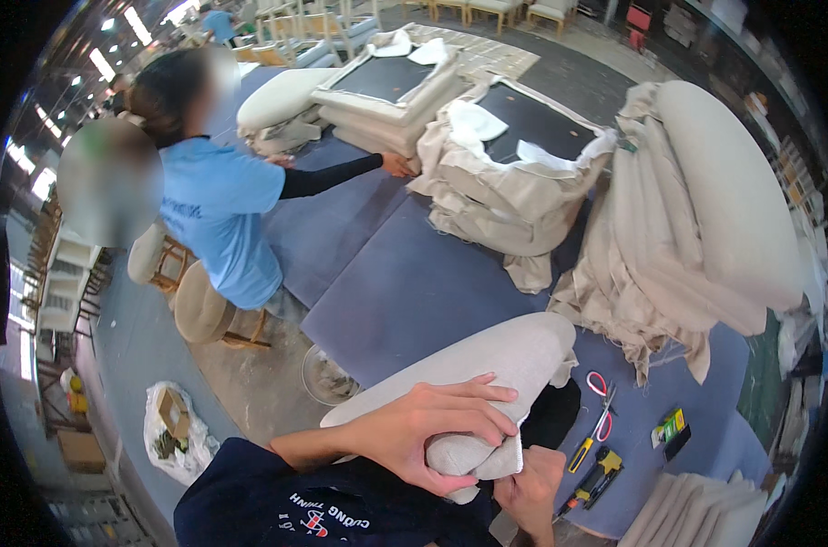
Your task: The person fits a white fabric cover onto a cylindrical foam cushion, smoothing the material and tucking the edges. They use a staple gun to secure the fabric to the cushion and a screwdriver to adjust the fit. The person also uses scissors to trim excess fabric from the cushion.
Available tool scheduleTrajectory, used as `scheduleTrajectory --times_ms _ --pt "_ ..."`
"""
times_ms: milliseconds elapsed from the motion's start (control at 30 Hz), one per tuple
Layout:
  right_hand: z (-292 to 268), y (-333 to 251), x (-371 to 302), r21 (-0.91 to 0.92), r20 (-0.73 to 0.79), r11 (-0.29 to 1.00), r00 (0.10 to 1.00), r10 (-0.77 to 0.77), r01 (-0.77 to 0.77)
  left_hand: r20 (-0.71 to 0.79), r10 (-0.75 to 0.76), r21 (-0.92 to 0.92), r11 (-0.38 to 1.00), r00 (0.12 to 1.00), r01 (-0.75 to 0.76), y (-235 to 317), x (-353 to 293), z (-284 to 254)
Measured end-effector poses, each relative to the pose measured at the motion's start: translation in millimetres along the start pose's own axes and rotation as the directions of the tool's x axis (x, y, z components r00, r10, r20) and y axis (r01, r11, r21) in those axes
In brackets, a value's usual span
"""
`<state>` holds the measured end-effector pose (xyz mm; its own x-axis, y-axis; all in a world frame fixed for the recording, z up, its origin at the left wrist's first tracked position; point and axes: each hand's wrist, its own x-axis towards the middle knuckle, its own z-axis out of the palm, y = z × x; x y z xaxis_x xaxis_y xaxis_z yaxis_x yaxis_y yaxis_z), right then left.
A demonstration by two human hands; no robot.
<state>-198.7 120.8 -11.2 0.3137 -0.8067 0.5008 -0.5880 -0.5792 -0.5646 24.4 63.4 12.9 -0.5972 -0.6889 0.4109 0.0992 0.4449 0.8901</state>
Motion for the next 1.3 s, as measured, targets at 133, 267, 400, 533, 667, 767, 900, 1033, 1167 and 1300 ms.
scheduleTrajectory --times_ms 133,267,400,533,667,767,900,1033,1167,1300 --pt "3.5 16.4 8.6 0.062 -0.007 0.992 0.994 -0.107 0.108 -0.018 0.000 0.071 0.997 1.000 0.001 -1.6 -2.2 -0.1" --pt "-13.9 0.8 14.9 -0.045 0.103 0.999 0.994 0.022 -0.018 -0.224 -0.008 0.137 0.990 0.974 0.040 -3.5 1.1 6.5" --pt "-22.6 1.0 -6.9 -0.015 0.121 0.993 0.986 0.116 -0.115 -0.213 -0.119 0.253 0.952 0.970 0.172 10.7 7.7 18.9" --pt "-25.3 1.9 -11.9 -0.019 0.141 0.994 0.984 0.109 -0.108 -0.167 -0.196 0.264 0.935 0.966 0.235 16.6 7.2 26.3" --pt "-20.8 28.6 -10.7 0.067 0.110 0.991 0.987 -0.121 0.115 -0.144 -0.167 0.255 0.946 0.975 0.200 18.6 4.2 31.6" --pt "-14.5 29.8 2.3 0.087 0.082 0.980 0.979 -0.187 0.180 -0.185 -0.158 0.238 0.950 0.970 0.200 12.6 2.8 26.1" --pt "-18.6 22.8 -3.8 0.020 0.098 0.995 0.990 -0.100 0.098 -0.222 -0.150 0.220 0.955 0.963 0.200 9.6 4.2 25.2" --pt "-13.5 23.2 -22.9 -0.092 -0.035 0.992 0.996 -0.087 0.084 -0.231 -0.142 0.238 0.951 0.963 0.197 13.2 5.4 31.9" --pt "-12.8 30.8 -31.4 -0.153 -0.117 0.981 0.984 -0.136 0.118 -0.235 -0.126 0.227 0.957 0.964 0.181 10.9 8.1 41.3" --pt "-12.6 41.5 -43.4 -0.144 -0.177 0.975 0.965 -0.193 0.169 -0.207 -0.131 0.240 0.954 0.969 0.180 13.0 10.1 50.5"
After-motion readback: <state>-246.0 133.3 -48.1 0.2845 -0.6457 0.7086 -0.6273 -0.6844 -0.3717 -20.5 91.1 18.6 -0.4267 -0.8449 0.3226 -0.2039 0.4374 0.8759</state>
